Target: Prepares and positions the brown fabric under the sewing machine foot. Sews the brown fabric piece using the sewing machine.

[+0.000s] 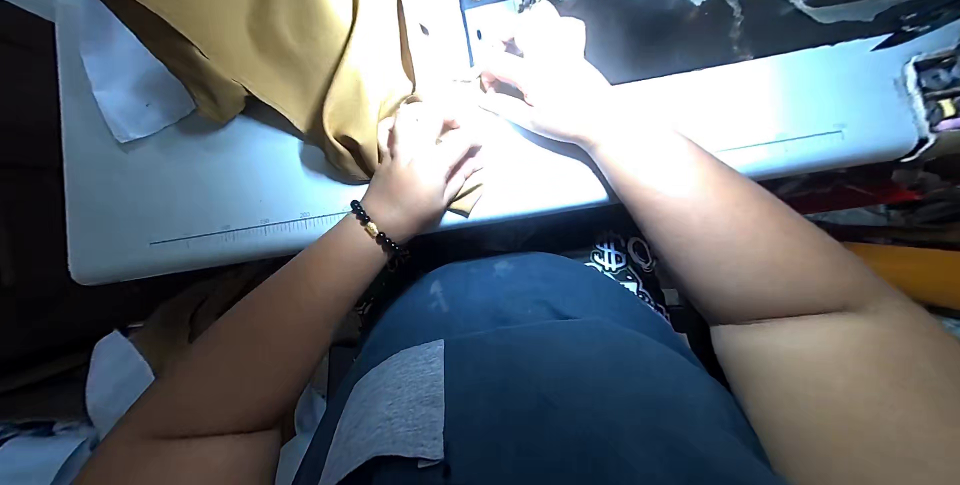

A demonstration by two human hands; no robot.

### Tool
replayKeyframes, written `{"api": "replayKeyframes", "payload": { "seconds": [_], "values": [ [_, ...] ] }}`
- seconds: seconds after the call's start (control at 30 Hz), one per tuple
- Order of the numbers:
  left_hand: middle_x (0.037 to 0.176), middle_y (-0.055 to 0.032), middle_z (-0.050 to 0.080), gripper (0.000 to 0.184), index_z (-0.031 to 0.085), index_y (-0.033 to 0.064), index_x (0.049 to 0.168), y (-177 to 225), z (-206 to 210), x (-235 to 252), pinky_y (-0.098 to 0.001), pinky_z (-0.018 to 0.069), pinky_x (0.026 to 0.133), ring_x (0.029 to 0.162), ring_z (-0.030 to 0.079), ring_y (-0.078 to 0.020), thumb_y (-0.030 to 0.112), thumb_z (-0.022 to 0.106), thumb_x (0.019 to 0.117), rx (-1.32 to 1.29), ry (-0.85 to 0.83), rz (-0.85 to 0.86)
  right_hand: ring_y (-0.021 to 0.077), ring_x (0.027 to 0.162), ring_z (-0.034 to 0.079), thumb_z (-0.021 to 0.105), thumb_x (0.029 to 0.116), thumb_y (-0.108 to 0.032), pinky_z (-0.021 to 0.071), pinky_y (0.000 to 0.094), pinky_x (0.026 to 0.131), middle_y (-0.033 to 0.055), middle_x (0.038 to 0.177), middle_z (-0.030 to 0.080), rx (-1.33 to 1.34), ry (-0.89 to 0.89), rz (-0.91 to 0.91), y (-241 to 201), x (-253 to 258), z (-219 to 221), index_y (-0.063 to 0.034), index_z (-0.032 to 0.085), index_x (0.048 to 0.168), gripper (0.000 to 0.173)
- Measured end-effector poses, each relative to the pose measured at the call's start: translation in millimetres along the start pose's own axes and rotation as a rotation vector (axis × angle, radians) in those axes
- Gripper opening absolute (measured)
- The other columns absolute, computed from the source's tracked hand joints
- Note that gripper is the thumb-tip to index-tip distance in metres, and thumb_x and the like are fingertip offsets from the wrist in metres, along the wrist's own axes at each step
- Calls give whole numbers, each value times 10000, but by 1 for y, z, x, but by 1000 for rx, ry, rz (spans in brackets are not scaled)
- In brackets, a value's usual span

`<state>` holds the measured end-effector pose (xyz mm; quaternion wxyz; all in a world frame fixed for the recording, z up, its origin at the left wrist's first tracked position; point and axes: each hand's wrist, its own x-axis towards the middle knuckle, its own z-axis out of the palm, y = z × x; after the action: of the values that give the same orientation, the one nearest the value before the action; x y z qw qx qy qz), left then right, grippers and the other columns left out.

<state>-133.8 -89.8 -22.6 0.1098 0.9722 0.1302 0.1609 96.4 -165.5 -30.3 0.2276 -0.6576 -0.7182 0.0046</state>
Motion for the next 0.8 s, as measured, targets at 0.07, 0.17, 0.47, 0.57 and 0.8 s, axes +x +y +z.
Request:
{"api": "replayKeyframes", "payload": {
  "seconds": [0.07, 0.17, 0.47, 0.57, 0.8],
  "values": [
    [1331, -108, 661, 320, 742, 192, 1186, -1, 1, -3, -559, 347, 1027, 1282, 547, -357, 377, 520, 1048, 111, 30, 85, 368, 1256, 516, 451, 1040, -462, 315, 607, 990, 156, 1228, 604, -28, 3, 9, -1, 1, 0, -196, 704, 1136, 380],
    [1398, -26, 647, 311, 735, 188, 1162, -3, 2, -3, -514, 330, 1010, 1312, 543, -275, 360, 495, 1063, 200, 59, 166, 368, 1267, 501, 451, 1036, -463, 303, 611, 1002, 148, 1215, 587, -62, -15, 46, -3, 0, 0, -209, 688, 1152, 366],
    [1426, 6, 642, 307, 731, 150, 1168, 11, 2, 1, -563, 338, 1041, 1378, 533, -223, 321, 500, 1060, 11, -35, 11, 354, 1235, 506, 505, 1016, -429, 314, 587, 974, 138, 1170, 597, 88, 18, 51, 0, 1, -4, -182, 711, 1108, 335],
    [1411, 4, 650, 320, 729, 157, 1176, 25, 8, 10, -572, 341, 1021, 1355, 542, -240, 353, 503, 1060, -22, -51, -90, 77, 1039, 607, 546, 1019, -196, 490, 281, 931, 40, 1059, 651, 540, 271, 246, 5, -2, -21, -32, 695, 1031, 222],
    [1426, -21, 603, 318, 654, 171, 1256, 23, 14, 87, -605, 289, 1085, 1399, 471, -257, 358, 495, 1054, 3, -181, -293, -24, 680, 620, 545, 1026, -71, 549, 177, 677, -110, 769, 632, 868, 582, 562, 23, -2, -35, -94, 596, 948, 96]
  ]
}}
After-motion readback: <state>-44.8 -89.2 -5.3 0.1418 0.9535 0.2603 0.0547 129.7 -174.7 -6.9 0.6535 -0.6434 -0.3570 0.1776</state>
